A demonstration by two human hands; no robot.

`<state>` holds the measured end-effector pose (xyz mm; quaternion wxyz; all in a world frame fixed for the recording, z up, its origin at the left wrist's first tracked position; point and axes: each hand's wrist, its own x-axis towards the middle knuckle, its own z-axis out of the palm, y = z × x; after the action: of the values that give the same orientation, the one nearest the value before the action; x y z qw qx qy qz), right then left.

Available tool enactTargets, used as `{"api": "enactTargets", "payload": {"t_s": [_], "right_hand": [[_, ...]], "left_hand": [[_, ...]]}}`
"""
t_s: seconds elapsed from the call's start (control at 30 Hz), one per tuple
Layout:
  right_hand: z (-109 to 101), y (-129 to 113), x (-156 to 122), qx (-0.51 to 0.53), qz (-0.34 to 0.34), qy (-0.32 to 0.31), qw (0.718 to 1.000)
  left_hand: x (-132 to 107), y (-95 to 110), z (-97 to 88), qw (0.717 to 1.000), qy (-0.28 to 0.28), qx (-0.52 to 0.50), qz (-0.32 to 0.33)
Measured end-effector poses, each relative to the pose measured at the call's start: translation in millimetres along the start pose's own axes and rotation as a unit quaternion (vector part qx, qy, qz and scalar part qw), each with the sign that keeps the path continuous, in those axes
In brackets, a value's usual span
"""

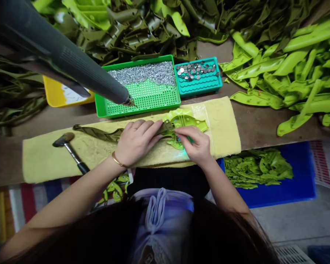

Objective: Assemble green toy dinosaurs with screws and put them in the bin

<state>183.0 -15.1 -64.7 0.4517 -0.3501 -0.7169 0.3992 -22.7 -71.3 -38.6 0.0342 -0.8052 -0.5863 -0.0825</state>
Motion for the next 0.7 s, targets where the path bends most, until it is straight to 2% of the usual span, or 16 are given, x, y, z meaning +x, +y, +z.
{"api": "enactTargets", "payload": {"t_s": [0.17, 0.3, 0.4, 0.47, 0.53, 0.6, 0.7], "right_hand": [[0.7, 0.5, -0.6, 0.003, -0.020, -0.016, 1.000], [-9.6, -6.1, 5.9, 0.006, -0.004, -0.042, 0.999], [-18.1, -7.0, 21.0, -0.053, -0.020, -0.052, 0.997], [-20.6, -3.3, 32.5, -0.153, -0.051, -0.098, 0.982], [-20.6, 2.5, 41.5, -0.234, -0.070, -0.166, 0.955], [-19.8, 8.1, 46.6, -0.263, -0.071, -0.216, 0.938], [-20.1, 12.5, 49.2, -0.268, -0.065, -0.237, 0.932]], "left_hand": [[0.1, 2.6, 0.1, 1.000, 0.001, -0.027, -0.005], [-1.0, 3.2, 5.6, 0.998, 0.008, -0.053, -0.012], [-2.2, 3.9, 7.7, 0.998, 0.022, -0.060, -0.015], [-3.2, 5.4, 7.6, 0.997, 0.019, -0.071, -0.028], [-3.7, 6.9, 6.4, 0.995, 0.005, -0.085, -0.045], [-2.6, 7.1, 3.7, 0.994, -0.010, -0.098, -0.052], [3.9, 6.0, -5.2, 0.993, -0.039, -0.108, -0.041]]}}
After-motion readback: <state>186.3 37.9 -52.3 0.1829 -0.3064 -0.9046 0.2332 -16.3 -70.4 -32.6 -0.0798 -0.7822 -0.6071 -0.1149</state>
